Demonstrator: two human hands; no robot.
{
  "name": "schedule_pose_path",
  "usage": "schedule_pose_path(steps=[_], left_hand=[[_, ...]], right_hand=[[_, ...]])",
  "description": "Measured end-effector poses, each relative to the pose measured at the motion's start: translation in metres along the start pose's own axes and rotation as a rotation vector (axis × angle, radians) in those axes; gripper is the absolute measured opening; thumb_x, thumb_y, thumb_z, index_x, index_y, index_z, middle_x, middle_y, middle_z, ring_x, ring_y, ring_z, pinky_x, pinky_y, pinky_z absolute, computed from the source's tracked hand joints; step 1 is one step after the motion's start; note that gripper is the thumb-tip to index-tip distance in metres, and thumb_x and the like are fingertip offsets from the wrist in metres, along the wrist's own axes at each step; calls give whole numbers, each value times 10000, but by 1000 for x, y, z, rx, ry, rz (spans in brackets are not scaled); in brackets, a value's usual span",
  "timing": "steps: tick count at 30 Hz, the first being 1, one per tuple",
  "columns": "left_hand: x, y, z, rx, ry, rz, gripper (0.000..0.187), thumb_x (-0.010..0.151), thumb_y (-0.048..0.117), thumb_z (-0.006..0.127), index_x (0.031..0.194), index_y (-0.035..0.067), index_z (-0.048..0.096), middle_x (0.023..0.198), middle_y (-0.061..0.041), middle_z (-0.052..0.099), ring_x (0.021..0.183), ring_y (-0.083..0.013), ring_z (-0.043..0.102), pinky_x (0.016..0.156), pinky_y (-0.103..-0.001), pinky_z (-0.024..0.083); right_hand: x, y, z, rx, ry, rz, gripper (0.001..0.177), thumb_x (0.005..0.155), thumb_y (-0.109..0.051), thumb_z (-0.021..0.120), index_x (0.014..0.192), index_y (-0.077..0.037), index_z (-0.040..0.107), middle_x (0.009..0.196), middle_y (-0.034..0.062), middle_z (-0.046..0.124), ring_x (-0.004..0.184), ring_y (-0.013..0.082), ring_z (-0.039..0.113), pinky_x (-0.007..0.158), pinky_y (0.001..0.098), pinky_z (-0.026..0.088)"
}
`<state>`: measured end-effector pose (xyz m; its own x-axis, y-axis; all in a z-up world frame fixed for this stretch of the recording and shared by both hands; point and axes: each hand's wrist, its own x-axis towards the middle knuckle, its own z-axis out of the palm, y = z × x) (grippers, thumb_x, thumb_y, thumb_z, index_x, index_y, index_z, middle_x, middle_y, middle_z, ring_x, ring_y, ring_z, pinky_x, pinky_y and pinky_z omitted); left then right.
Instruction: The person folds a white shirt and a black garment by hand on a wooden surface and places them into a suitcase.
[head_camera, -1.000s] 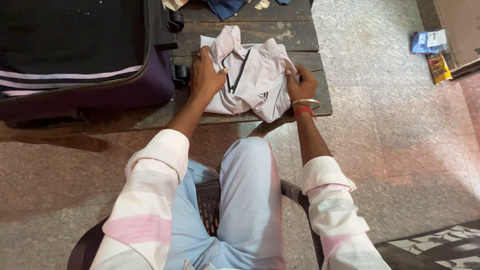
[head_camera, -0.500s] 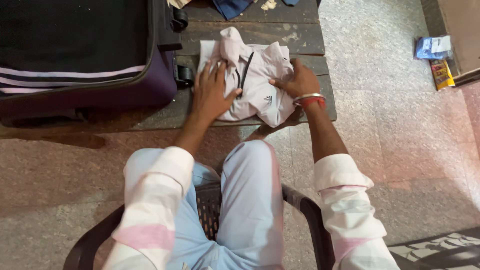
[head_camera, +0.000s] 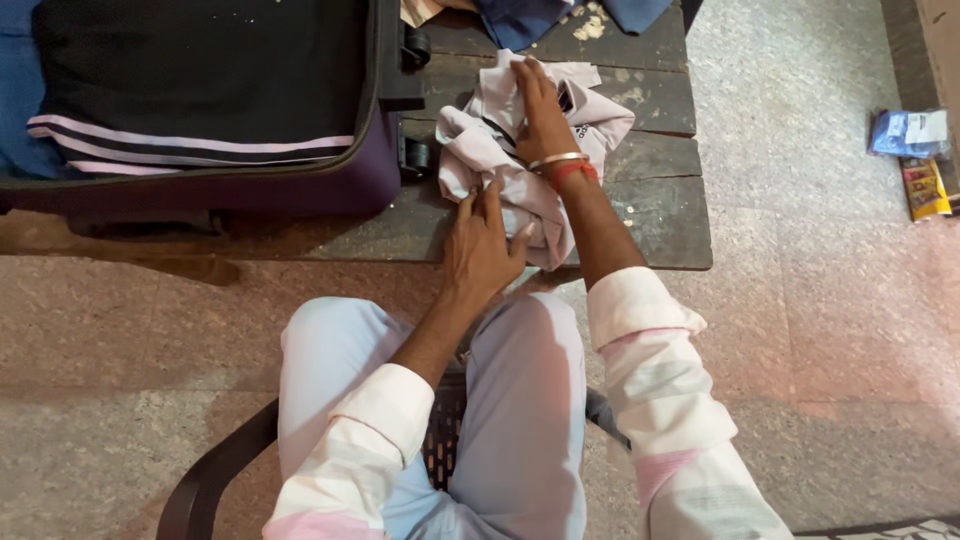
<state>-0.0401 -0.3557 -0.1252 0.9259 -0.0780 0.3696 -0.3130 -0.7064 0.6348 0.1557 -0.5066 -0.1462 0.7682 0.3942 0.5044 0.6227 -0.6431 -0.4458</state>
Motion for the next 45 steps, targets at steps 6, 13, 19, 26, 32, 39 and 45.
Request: schedule_pose_path(steps=[6,13,19,26,32,39,45], left_hand=[[4,-7,-13,43,-118,-37,539,928,239,730,1325,-10,465,992,-268,672,1133,-466,592,844,-569,527],[14,-1,-16,124,37,36,579,819,281,788,1228,-57,555,925,-225,684,998,-423,605,698,-515,540],[15,-6,-22,132,-53,42,404,834,283,774,1144,75,619,895,-180,710,1004,-386,631,764,-501,561],[53,-13,-41,203,-255,-106,470,928,289,718,1317,69,571,910,-242,685,884,-440,676,717,-548,535],[49,-15,-22,506,-269,215,519,960,258,688,1433,91,559,1190,-187,635,1197,-361,566,985,-535,455],[26,-42,-7,261,16,222,468,988,255,643,1440,150,582,1491,-218,454,1373,-401,394,1136,-524,328],[24,-34,-3,306,40,152,450,998,277,626,1428,151,588,1498,-212,458,1368,-392,413,1138,-516,335]], right_hand=[[-13,-28,-12,-1,26,-5,925,726,155,587,1589,-49,324,1680,276,242,1539,466,310,1253,503,330],[-58,-82,-36,245,-257,593,707,950,-357,683,1546,-127,379,1330,244,642,1313,400,630,1095,424,477],[-90,-74,-25,-80,-66,-28,429,1011,-266,668,1370,-48,580,1439,230,612,1304,474,568,1022,493,466],[-85,-42,-15,53,-114,486,406,977,-270,594,1340,-98,654,1179,229,711,1124,415,664,947,462,513],[-119,51,-2,626,237,704,329,964,-225,552,1203,-35,676,1164,184,714,1020,331,628,874,379,508],[-201,73,-75,206,532,750,163,901,-204,614,1035,-111,627,961,35,572,835,193,549,701,350,491],[-225,62,-132,849,1049,1166,313,820,73,530,1040,-137,604,885,26,543,720,142,522,556,289,434]])
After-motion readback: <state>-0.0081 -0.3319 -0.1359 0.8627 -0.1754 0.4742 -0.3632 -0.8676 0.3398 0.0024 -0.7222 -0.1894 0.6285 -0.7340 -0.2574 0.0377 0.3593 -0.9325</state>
